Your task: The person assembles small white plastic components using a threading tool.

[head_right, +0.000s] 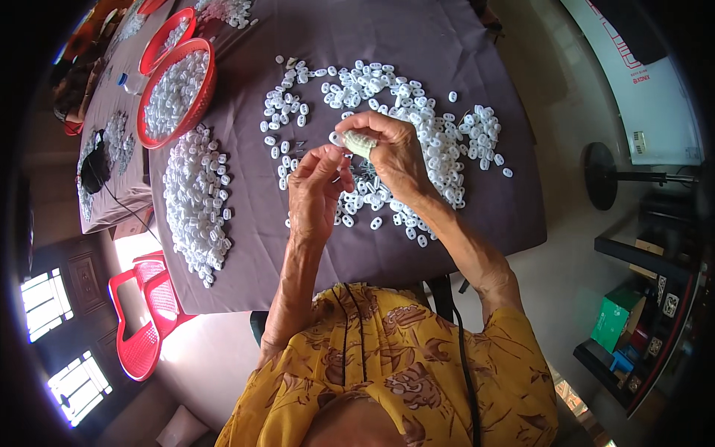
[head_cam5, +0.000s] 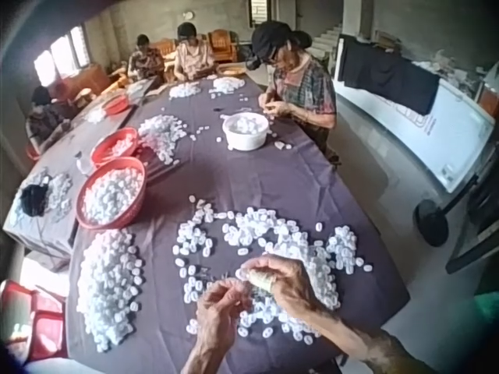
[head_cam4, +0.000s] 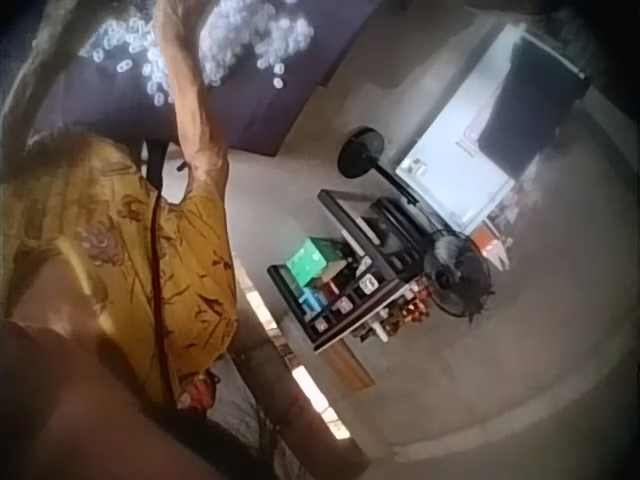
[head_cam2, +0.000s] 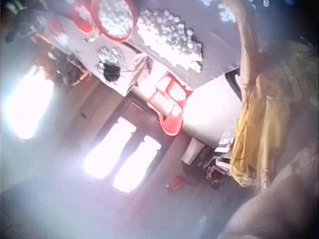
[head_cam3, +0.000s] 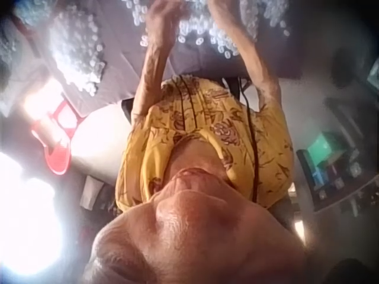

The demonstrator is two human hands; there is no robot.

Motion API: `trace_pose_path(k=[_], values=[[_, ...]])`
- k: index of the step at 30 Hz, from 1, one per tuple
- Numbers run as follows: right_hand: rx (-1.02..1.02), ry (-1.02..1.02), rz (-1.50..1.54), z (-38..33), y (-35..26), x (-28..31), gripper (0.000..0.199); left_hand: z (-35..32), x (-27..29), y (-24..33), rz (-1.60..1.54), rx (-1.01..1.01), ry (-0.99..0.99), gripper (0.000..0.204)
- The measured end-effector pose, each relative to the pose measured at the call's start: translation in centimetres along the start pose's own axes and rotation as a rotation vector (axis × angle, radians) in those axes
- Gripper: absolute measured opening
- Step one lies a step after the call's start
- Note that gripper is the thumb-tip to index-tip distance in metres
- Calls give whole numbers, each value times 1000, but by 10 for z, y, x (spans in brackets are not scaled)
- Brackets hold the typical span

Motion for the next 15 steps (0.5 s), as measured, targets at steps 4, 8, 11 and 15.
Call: trace_pose_path(k=[4,8,11,15], values=[[8,-3,-126,-3,-1,-7,17,2,6,1,85,-71,36,12],[70,-7,-223,0,4,-6,17,3,12,4,158,-85,66,10],[107,34,-190,18,23,4,20,10,29,-6,151,-36,129,12],[310,-21,-623,37,47,-10,23,13,33,-6,148,-27,132,14]])
Point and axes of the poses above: each hand's wrist, its own z-axis towards the middle knuckle, its own x-axis out of the back of the hand, y = z × x, the point moved 8 cm from there along z, towards the middle knuckle, and after that the axes turned 5 degrees about y, right-handed, at the moved point
